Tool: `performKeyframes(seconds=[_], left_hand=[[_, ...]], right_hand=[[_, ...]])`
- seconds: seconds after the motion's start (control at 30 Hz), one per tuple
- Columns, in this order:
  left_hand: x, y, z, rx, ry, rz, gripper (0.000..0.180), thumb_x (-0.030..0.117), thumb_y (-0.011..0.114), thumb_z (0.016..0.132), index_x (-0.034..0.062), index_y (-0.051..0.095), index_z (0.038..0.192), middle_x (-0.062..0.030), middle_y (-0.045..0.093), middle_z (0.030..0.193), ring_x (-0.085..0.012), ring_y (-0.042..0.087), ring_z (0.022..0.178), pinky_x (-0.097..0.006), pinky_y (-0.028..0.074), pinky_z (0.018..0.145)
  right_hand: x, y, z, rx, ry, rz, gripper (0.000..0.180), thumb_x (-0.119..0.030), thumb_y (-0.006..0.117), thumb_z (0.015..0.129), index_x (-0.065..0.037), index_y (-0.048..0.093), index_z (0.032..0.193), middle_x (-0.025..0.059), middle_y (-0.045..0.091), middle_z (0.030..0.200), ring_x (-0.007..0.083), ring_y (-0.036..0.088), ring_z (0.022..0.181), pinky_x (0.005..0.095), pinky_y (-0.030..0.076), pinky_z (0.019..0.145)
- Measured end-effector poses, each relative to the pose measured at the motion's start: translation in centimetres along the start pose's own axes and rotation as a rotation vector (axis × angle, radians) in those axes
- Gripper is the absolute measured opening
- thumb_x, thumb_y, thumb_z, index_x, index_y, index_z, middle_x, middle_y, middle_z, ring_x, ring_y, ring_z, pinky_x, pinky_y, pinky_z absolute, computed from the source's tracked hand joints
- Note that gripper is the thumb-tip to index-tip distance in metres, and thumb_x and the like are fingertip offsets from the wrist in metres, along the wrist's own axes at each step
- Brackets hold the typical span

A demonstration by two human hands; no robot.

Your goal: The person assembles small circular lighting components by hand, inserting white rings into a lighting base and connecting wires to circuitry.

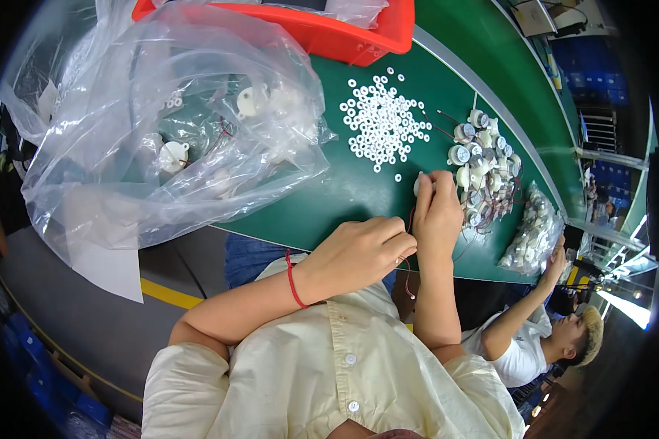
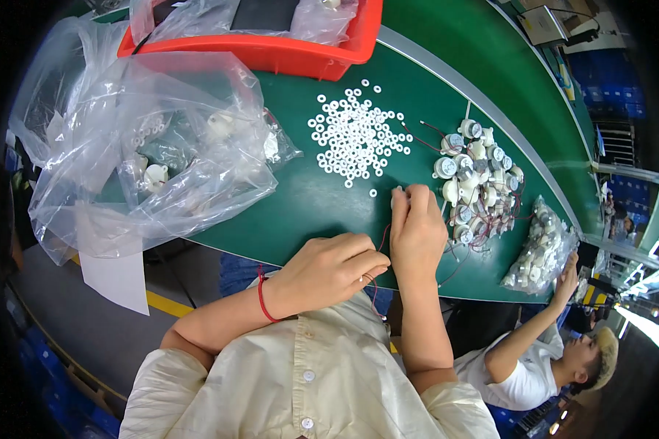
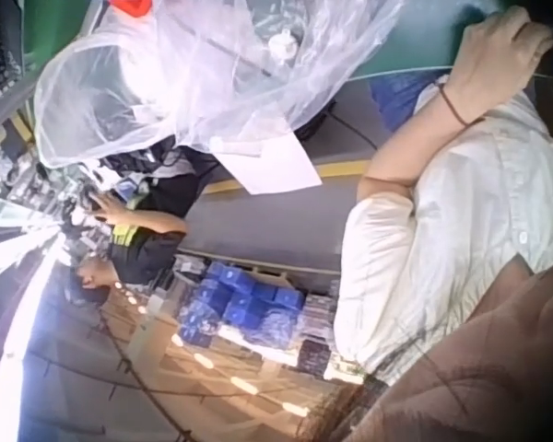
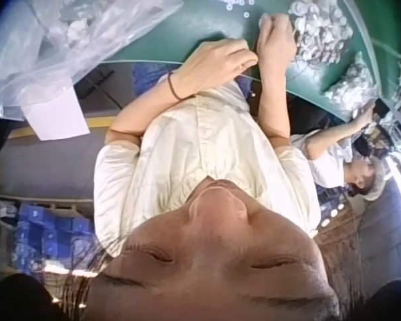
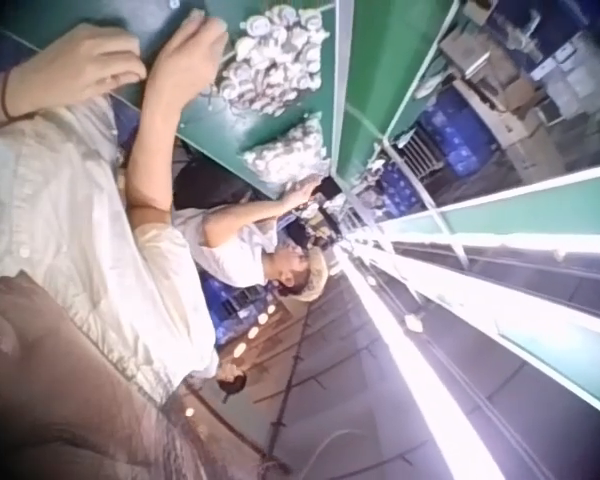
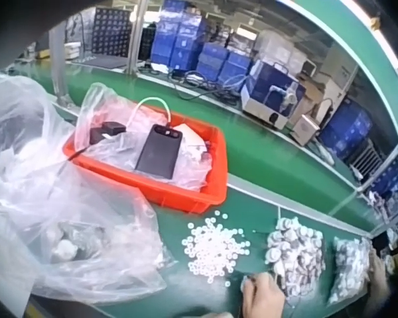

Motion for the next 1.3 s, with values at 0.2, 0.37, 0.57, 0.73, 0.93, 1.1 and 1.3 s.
performKeyframes(seconds=[0.2, 0.37, 0.57, 0.73, 0.93, 1.1, 1.3], left_hand=[[-0.4, -0.1, -0.2, -0.006, -0.007, -0.049, 0.009, 0.009, 0.066, 0.082, 0.0061, 0.060, 0.089, -0.0051, 0.052, 0.080, -0.0201, 0.060, 0.072, -0.034, 0.052, 0.061], [-0.6, -0.1, -0.3, -0.022, -0.040, -0.098, 0.008, 0.008, 0.065, 0.082, 0.0055, 0.060, 0.088, -0.0058, 0.051, 0.082, -0.0213, 0.061, 0.073, -0.035, 0.053, 0.061], [-0.8, 0.0, -0.2, 0.051, -0.044, -0.104, 0.009, 0.005, 0.068, 0.081, 0.0072, 0.062, 0.087, -0.0031, 0.053, 0.079, -0.0193, 0.060, 0.066, -0.032, 0.051, 0.058], [-0.8, -0.1, -0.4, 0.071, -0.036, -0.099, 0.009, 0.006, 0.068, 0.082, 0.0073, 0.062, 0.088, -0.0036, 0.052, 0.080, -0.0195, 0.059, 0.067, -0.032, 0.051, 0.059], [-0.9, 0.1, -0.5, 0.064, -0.031, -0.104, 0.010, 0.007, 0.068, 0.081, 0.0079, 0.061, 0.088, -0.0035, 0.051, 0.080, -0.0191, 0.059, 0.070, -0.033, 0.051, 0.061], [-1.0, 0.2, -0.7, 0.053, -0.038, -0.102, 0.011, 0.006, 0.068, 0.079, 0.0085, 0.060, 0.087, -0.0034, 0.050, 0.080, -0.0188, 0.060, 0.072, -0.033, 0.051, 0.063], [-1.1, 0.3, -0.7, 0.057, -0.035, -0.100, 0.011, 0.005, 0.067, 0.079, 0.0089, 0.057, 0.084, -0.0035, 0.050, 0.079, -0.0193, 0.059, 0.071, -0.034, 0.051, 0.062]], right_hand=[[0.1, -1.1, -0.3, -0.204, -0.153, 0.068, 0.025, -0.015, 0.060, 0.094, 0.003, 0.046, 0.107, 0.0217, 0.054, 0.091, 0.0420, 0.057, 0.078, 0.0451, 0.047, 0.066], [1.6, -1.5, 0.6, -0.327, 0.071, 0.377, 0.018, -0.017, 0.053, 0.100, 0.000, 0.047, 0.105, 0.0161, 0.055, 0.084, 0.0297, 0.057, 0.075, 0.0376, 0.046, 0.069], [0.5, 0.3, 2.3, -0.237, 0.029, 0.527, 0.022, -0.023, 0.048, 0.104, -0.001, 0.047, 0.101, 0.0102, 0.058, 0.083, 0.0150, 0.055, 0.071, 0.0292, 0.045, 0.064], [0.5, 0.7, 2.4, -0.239, -0.001, 0.500, 0.024, -0.024, 0.050, 0.103, -0.001, 0.046, 0.109, 0.0093, 0.057, 0.083, 0.0157, 0.053, 0.071, 0.0299, 0.044, 0.065], [0.9, 0.3, 2.3, -0.292, -0.038, 0.468, 0.022, -0.022, 0.050, 0.102, -0.001, 0.044, 0.108, 0.0072, 0.049, 0.085, 0.0150, 0.046, 0.073, 0.0287, 0.040, 0.066], [0.4, 0.3, 2.1, -0.312, -0.044, 0.447, 0.021, -0.020, 0.051, 0.102, -0.001, 0.044, 0.108, 0.0083, 0.048, 0.088, 0.0161, 0.047, 0.073, 0.0293, 0.040, 0.066], [0.4, 0.6, 2.1, -0.280, -0.069, 0.427, 0.021, -0.020, 0.052, 0.101, -0.001, 0.044, 0.108, 0.0104, 0.050, 0.089, 0.0184, 0.049, 0.072, 0.0319, 0.041, 0.064]])
Point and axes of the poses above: each hand's wrist, its own z-axis towards the middle knuckle, its own y-axis out of the palm, x = y × z, the point moved 3 cm from there along z, towards the middle knuckle
